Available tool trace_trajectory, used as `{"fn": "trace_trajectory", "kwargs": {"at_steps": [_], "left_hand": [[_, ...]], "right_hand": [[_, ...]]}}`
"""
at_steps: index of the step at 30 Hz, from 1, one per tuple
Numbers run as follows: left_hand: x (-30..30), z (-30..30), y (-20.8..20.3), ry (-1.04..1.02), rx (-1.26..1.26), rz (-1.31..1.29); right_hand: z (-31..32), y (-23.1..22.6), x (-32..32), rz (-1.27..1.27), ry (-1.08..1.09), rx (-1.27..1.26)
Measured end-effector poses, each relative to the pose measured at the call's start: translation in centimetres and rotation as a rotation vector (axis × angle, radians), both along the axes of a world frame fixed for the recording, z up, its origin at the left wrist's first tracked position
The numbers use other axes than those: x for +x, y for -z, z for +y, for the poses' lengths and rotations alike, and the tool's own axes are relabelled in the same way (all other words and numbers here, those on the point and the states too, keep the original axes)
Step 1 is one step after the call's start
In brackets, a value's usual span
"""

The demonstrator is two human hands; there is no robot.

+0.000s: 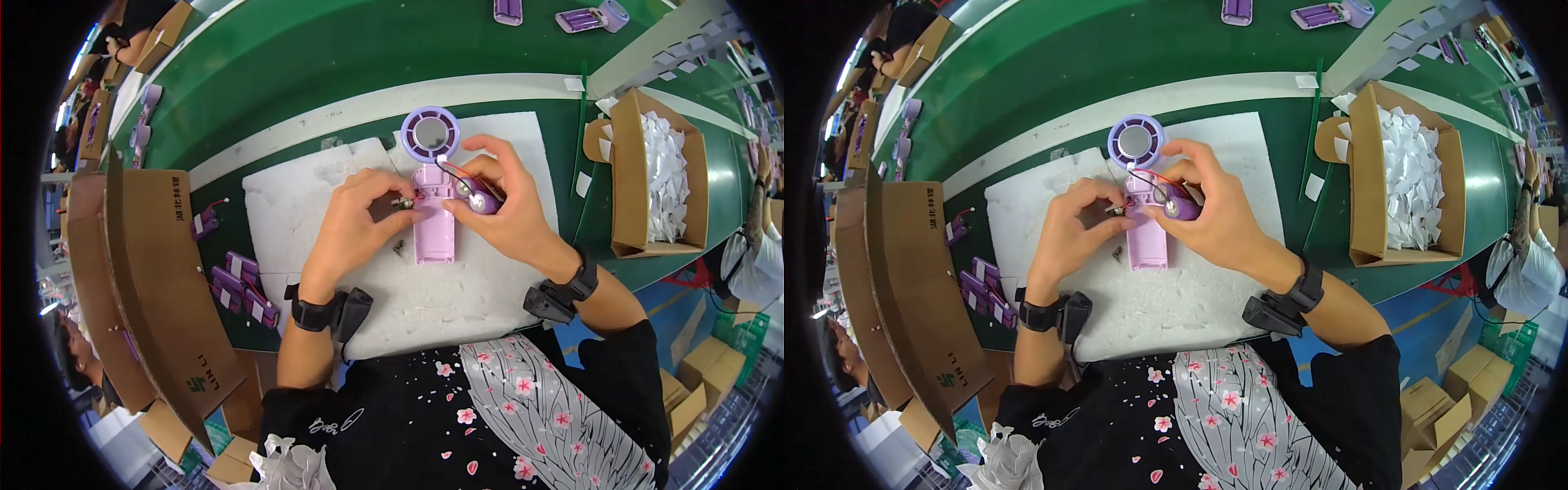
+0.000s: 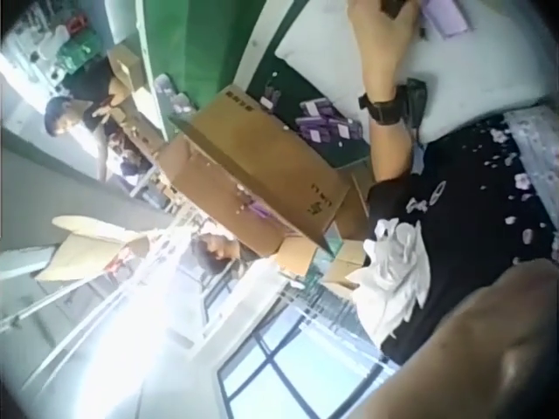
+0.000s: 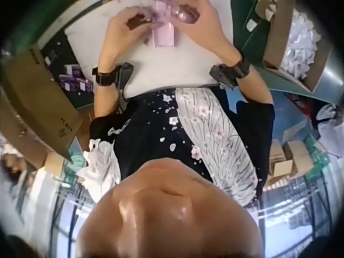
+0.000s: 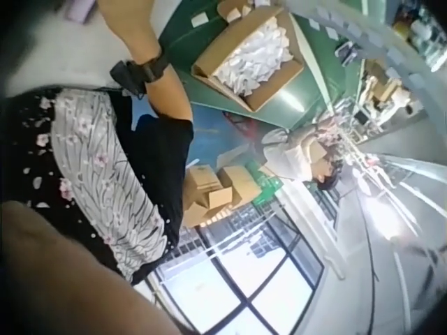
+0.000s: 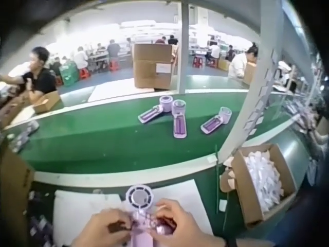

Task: Assembling handheld portable fans by installing components like circuit boards and batteries into the casings.

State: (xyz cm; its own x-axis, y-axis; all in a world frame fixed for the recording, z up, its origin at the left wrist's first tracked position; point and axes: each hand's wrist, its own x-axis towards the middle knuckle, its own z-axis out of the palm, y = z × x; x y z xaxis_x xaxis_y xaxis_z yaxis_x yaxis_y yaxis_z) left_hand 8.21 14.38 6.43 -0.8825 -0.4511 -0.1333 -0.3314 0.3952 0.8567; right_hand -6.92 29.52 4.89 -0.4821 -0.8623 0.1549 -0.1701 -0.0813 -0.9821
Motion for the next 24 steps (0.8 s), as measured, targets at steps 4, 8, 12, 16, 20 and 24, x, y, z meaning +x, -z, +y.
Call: {"fn": "trace_trajectory", "kwargs": {"at_steps": [4,8,12,16,20,24], "left_hand": [[0.3,-0.3,0.3,0.118,-0.135,0.179],[0.1,0.5,-0.2,0.099,-0.039,0.211],[0.5,0.2,0.1,0.129,-0.048,0.19],[0.7,0.1,0.2,0.156,-0.071,0.217],[0.4,0.5,-0.1,0.083,0.009,0.179],[0.3,0.6,-0.8,-0.001,0.275,-0.002]], "right_hand": [[-0.6,-0.3,-0.1,0.353,-0.002,0.018],[-1.1,-0.2,0.1,0.656,-0.055,-0.091],[-1.0,0.0,0.7,0.746,-0.071,-0.096],[-1.1,-0.2,1.0,0.773,-0.075,-0.073],[-1.0,-0.4,1.2,0.771,-0.071,-0.029],[-0.9,-0.7,1.1,0.75,-0.082,0.007]]}}
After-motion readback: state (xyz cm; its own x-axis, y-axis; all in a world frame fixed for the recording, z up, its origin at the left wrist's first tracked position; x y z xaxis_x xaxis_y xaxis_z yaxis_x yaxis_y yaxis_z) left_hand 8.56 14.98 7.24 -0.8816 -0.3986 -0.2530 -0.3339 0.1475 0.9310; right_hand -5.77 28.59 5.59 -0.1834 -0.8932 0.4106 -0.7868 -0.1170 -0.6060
